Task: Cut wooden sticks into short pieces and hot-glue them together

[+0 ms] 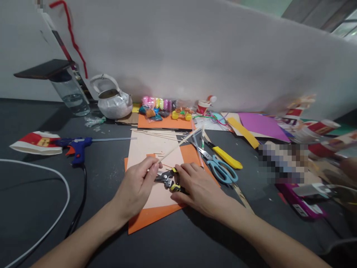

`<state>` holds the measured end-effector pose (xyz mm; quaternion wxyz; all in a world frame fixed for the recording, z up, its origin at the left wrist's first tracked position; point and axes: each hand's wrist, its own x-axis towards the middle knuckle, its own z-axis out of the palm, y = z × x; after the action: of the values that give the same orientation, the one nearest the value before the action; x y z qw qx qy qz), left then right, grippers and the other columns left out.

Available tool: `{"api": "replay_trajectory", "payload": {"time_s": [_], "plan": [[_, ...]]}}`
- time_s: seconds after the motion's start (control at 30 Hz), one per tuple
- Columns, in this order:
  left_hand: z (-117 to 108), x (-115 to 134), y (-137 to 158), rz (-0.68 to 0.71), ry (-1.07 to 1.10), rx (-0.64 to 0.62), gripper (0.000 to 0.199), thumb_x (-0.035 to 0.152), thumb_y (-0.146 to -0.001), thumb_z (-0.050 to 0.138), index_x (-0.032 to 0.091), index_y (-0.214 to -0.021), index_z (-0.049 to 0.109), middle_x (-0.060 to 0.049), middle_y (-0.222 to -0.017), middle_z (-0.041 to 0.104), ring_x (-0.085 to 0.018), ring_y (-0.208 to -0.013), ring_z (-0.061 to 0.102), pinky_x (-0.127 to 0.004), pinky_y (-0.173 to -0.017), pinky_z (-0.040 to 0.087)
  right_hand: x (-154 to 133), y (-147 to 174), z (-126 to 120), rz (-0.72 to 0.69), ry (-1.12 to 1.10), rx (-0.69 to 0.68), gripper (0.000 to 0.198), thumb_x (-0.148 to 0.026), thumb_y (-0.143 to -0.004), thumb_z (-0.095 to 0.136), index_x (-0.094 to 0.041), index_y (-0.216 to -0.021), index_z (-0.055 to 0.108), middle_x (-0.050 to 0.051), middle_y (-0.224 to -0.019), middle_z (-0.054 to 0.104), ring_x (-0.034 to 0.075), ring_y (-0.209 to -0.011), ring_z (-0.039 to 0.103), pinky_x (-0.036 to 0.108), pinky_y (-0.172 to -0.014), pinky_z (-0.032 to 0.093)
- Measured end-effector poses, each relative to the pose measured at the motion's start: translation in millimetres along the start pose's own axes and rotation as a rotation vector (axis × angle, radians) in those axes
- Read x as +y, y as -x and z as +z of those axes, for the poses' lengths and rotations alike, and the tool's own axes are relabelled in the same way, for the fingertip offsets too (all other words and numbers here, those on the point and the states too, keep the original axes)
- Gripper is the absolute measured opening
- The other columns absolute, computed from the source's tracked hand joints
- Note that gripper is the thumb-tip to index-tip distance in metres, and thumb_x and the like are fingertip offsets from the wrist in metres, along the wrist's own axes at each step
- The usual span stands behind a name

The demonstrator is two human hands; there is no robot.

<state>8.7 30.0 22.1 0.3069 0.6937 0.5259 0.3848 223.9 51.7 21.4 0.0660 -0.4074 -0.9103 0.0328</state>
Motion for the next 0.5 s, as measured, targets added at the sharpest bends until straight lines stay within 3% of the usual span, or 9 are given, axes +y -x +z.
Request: {"api": "replay_trajectory", "payload": {"time_s": [0.07, 0.17, 0.23, 0.4, 0.5], "plan": [[0, -1, -1, 0.022, -0.044, -0.023, 0.028, 0.03, -0.102, 0.036, 0.019, -0.091, 0.059, 0.001, -0.074, 0.062, -0.013, -0.064, 0.057, -0.024, -0.061, 0.04, -2, 0, -13, -0.023, -0.01, 0.057, 0.021, -0.035, -0.093, 0.06, -0.017, -0.103, 0.066, 0.01, -0.095, 0.067, 0.023, -0.085, 0.06, 0.036, -0.075, 0.049], [3, -4, -1, 0.088, -0.179, -0.048, 0.029, 0.028, -0.102, 0.036, 0.018, -0.093, 0.061, -0.001, -0.079, 0.066, -0.015, -0.073, 0.062, -0.026, -0.068, 0.044, -9, -5, -32, -0.071, 0.005, 0.223, 0.025, -0.026, -0.101, 0.044, -0.017, -0.103, 0.067, 0.012, -0.097, 0.067, 0.022, -0.086, 0.059, 0.036, -0.079, 0.047], [5, -7, -1, 0.133, -0.265, -0.065, 0.03, 0.026, -0.102, 0.035, 0.018, -0.095, 0.062, -0.003, -0.084, 0.069, -0.016, -0.076, 0.064, -0.027, -0.07, 0.045, -14, -13, -39, -0.155, 0.025, 0.318, 0.024, -0.027, -0.099, 0.048, -0.015, -0.107, 0.068, 0.015, -0.107, 0.068, 0.026, -0.1, 0.057, 0.04, -0.089, 0.044], [8, -16, -1, 0.185, -0.388, -0.11, 0.03, 0.026, -0.102, 0.035, 0.018, -0.095, 0.062, -0.006, -0.087, 0.07, -0.019, -0.077, 0.065, -0.028, -0.067, 0.042, -14, -36, -29, -0.17, -0.033, 0.103, 0.027, -0.02, -0.101, 0.045, -0.014, -0.095, 0.07, 0.008, -0.084, 0.068, 0.018, -0.078, 0.059, 0.029, -0.068, 0.043], [10, -21, -3, 0.181, -0.436, -0.139, 0.031, 0.026, -0.101, 0.035, 0.018, -0.087, 0.061, -0.005, -0.08, 0.069, -0.02, -0.072, 0.064, -0.029, -0.064, 0.039, -11, -41, -20, -0.149, -0.038, 0.061, 0.021, -0.019, -0.1, 0.05, -0.015, -0.093, 0.069, 0.006, -0.085, 0.069, 0.017, -0.078, 0.06, 0.027, -0.067, 0.041]]}}
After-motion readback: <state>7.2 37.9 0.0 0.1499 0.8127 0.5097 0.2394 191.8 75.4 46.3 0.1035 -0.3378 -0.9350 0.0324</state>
